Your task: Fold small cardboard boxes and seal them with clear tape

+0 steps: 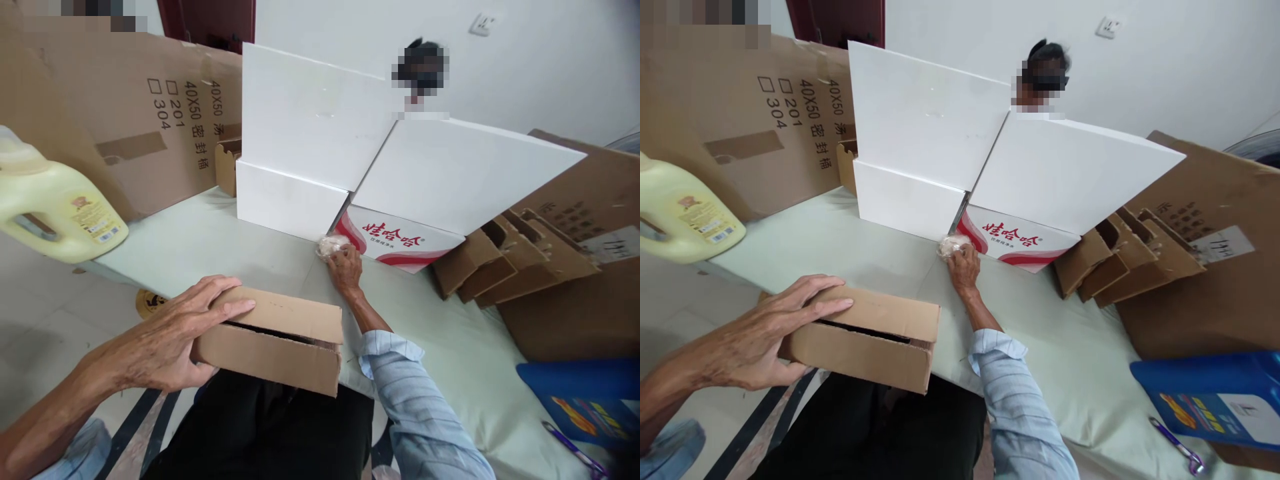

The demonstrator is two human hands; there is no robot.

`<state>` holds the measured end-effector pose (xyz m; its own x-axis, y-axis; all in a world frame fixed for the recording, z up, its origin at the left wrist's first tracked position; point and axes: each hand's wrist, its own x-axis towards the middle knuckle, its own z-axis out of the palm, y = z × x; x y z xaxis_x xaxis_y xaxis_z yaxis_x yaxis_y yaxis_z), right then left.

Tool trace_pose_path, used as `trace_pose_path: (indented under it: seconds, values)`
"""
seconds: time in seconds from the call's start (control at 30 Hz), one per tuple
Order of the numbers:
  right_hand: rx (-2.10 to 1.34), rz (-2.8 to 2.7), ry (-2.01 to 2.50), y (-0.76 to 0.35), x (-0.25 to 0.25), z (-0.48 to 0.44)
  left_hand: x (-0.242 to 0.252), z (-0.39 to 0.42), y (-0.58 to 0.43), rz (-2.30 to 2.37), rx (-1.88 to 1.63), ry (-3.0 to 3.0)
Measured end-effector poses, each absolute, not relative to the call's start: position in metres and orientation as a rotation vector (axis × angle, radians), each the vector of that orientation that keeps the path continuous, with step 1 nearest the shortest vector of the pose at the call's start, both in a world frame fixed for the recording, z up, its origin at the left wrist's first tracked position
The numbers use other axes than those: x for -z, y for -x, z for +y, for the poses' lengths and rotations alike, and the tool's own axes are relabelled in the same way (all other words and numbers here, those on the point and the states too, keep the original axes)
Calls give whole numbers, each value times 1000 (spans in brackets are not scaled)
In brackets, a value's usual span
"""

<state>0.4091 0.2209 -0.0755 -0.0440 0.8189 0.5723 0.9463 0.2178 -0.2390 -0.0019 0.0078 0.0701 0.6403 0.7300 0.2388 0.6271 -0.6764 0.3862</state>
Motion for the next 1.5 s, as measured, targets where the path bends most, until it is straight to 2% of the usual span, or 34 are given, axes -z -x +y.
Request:
trace_pose_path:
  seconds: [0.2,0.33,0.53,0.67,0.8,1.2,1.33,1.5]
  values:
    - [186,-1846,1669,-401,57,220,-57,16,3,1085,-449,-2514]
    - [142,-1782,1671,-399,37,197,-45,20,8,1105,-509,-2442]
    - [35,-1718,1474,-384,-6,93,-36,17,12,1065,-746,-2310]
    - [-242,-1692,1104,-358,-35,7,-27,13,12,1002,-943,-2228]
    - [-324,-1850,1031,-340,-48,-38,-23,6,14,956,-952,-2265]
    - [-124,-2031,1008,-337,-25,-90,-43,-15,18,961,-862,-2130]
    - [-58,-2227,1009,-339,-41,-85,-44,-20,11,938,-800,-2246]
    - [7,-2740,952,-324,-78,-69,-46,-20,4,998,-686,-2382]
